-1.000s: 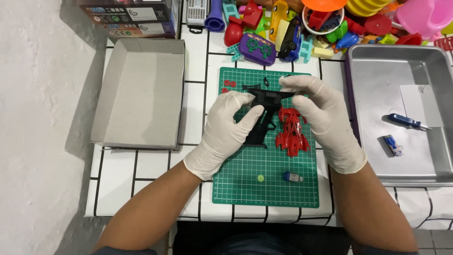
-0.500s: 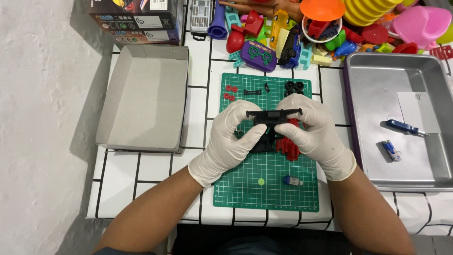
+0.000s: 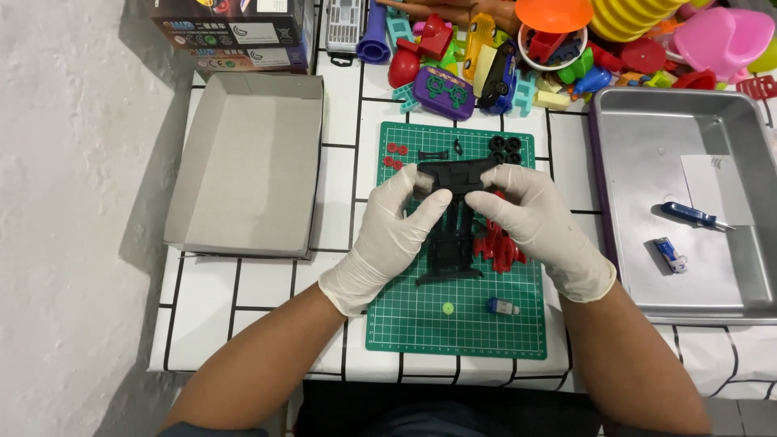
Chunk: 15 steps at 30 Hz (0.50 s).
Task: Assembling a small plastic model car by installing gears and connecting chassis components on a workspace.
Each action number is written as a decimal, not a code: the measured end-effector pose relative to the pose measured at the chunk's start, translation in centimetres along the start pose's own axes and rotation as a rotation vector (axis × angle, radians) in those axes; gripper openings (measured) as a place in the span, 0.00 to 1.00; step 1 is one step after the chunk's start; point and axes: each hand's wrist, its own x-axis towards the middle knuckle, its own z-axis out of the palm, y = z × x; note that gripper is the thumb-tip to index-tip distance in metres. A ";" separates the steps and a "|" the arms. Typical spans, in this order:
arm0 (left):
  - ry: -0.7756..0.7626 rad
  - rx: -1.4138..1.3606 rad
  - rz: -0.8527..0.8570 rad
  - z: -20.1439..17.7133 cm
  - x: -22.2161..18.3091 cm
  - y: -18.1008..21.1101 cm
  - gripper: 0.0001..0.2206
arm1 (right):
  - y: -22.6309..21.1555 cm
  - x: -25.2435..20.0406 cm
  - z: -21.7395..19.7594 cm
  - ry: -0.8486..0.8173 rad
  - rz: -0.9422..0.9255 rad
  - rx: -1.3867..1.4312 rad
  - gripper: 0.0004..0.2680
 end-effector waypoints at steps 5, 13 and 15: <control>0.016 0.010 -0.074 -0.1 0.1 -1.0 0.05 | 0.6 0.4 -0.5 -0.032 0.076 -0.018 0.07; 0.089 -0.043 -0.218 -0.2 0.7 -0.8 0.07 | -3.2 0.7 0.3 0.121 -0.308 -0.191 0.23; 0.089 0.035 -0.314 -0.2 0.8 -0.9 0.08 | -3.6 0.7 0.7 0.022 -0.496 -0.392 0.21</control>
